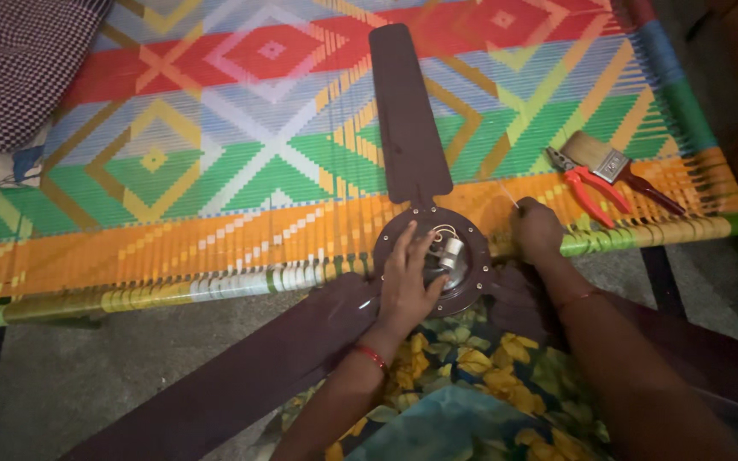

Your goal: The person uses a screwdriver to adjust screws on the central hub of a ceiling fan while it rests on a woven cot. The hands repeatedly tighten or loosen fasteners around the motor housing throughout the clip.

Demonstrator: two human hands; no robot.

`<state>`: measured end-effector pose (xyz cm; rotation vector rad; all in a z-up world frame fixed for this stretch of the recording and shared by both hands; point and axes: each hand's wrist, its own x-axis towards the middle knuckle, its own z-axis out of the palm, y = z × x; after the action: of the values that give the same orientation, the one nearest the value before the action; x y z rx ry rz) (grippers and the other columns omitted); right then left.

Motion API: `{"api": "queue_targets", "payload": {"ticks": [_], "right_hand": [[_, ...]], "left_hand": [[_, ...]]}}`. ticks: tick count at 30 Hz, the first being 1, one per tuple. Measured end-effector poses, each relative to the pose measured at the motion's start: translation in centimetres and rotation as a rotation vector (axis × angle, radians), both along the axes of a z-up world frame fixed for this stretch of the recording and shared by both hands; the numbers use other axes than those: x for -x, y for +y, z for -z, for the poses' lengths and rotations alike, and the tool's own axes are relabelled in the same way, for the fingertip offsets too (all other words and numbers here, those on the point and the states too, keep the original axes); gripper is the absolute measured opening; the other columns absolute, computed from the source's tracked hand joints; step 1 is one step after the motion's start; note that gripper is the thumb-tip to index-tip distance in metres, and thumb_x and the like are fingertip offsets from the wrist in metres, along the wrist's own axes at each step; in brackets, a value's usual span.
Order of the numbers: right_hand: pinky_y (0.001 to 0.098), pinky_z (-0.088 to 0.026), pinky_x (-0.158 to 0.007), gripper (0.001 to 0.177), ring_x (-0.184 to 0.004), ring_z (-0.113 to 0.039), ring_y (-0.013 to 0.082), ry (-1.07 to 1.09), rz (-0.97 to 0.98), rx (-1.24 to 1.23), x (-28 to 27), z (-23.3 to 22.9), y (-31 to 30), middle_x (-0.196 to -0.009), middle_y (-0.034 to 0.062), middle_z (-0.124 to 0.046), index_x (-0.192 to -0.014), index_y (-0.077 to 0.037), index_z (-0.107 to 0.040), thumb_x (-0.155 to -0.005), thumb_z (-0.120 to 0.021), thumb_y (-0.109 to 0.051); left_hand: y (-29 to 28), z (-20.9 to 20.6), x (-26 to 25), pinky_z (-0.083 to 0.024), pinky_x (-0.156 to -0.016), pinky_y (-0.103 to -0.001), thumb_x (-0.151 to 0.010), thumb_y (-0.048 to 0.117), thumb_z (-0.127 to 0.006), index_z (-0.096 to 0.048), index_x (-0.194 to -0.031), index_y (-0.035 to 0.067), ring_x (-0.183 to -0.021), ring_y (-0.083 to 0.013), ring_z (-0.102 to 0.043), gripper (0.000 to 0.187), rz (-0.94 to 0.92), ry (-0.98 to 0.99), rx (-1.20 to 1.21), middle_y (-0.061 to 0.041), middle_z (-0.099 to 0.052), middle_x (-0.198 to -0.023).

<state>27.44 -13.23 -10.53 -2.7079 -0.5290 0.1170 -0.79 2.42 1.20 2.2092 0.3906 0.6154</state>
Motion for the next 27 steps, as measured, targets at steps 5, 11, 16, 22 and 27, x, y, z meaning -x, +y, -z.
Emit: {"api": "queue_targets", "payload": {"ticks": [5,11,16,22,27], "right_hand": [[0.0459,-0.055,-0.079,0.025,-0.087,-0.071,0.0356,0.050,0.082,-0.290,1.2,-3.1,0.1,-0.094,0.0177,-0.074,-0.107,-0.008,-0.072,-0.090,-0.073,-0.028],[0.0363,-0.053,-0.070,0.034,-0.077,-0.068,0.0242,0.336,-0.120,-0.604,9.2,-10.2,2.1,-0.084,0.0112,-0.073,-0.118,-0.005,-0.068,-0.093,-0.074,-0.028],[0.0370,-0.054,-0.080,0.044,-0.090,-0.072,0.0255,0.246,-0.290,-0.480,14.0,-14.8,2.7,-0.098,0.0126,-0.074,-0.123,-0.005,-0.067,-0.089,-0.077,-0.031],[0.0410,-0.050,-0.097,0.067,-0.118,-0.064,0.0317,0.170,-0.443,-0.459,15.4,-13.4,1.1,-0.128,0.0195,-0.064,-0.137,-0.005,-0.058,-0.079,-0.084,-0.026],[0.0410,-0.050,-0.097,0.065,-0.118,-0.064,0.0337,0.130,-0.430,-0.480,15.6,-10.8,0.8,-0.129,0.0207,-0.064,-0.140,-0.006,-0.057,-0.082,-0.082,-0.023]], "left_hand": [[0.3,-0.7,-0.3,-0.042,-0.111,-0.051,-0.077,0.018,-0.087,-0.042,-0.153,0.010,-0.140,-0.0431,-0.046,0.089,0.007,0.013,0.011,-0.019,-0.031,-0.163],[0.7,-1.3,-0.3,-0.043,-0.107,-0.051,-0.076,0.018,-0.087,-0.043,-0.153,0.015,-0.132,-0.0398,-0.052,0.089,0.045,0.065,-0.055,-0.016,-0.033,-0.165],[1.0,-1.3,-0.5,-0.044,-0.106,-0.051,-0.074,0.017,-0.087,-0.048,-0.148,0.016,-0.130,-0.0402,-0.054,0.084,0.049,0.035,-0.044,-0.016,-0.040,-0.159],[1.0,-0.4,-0.8,-0.044,-0.103,-0.052,-0.078,0.013,-0.084,-0.053,-0.144,0.017,-0.130,-0.0391,-0.057,0.073,0.018,-0.018,-0.094,-0.016,-0.047,-0.153],[1.1,0.2,-0.7,-0.045,-0.102,-0.052,-0.087,0.013,-0.077,-0.051,-0.147,0.019,-0.122,-0.0368,-0.059,0.066,0.034,-0.023,-0.082,-0.015,-0.046,-0.156]]}}
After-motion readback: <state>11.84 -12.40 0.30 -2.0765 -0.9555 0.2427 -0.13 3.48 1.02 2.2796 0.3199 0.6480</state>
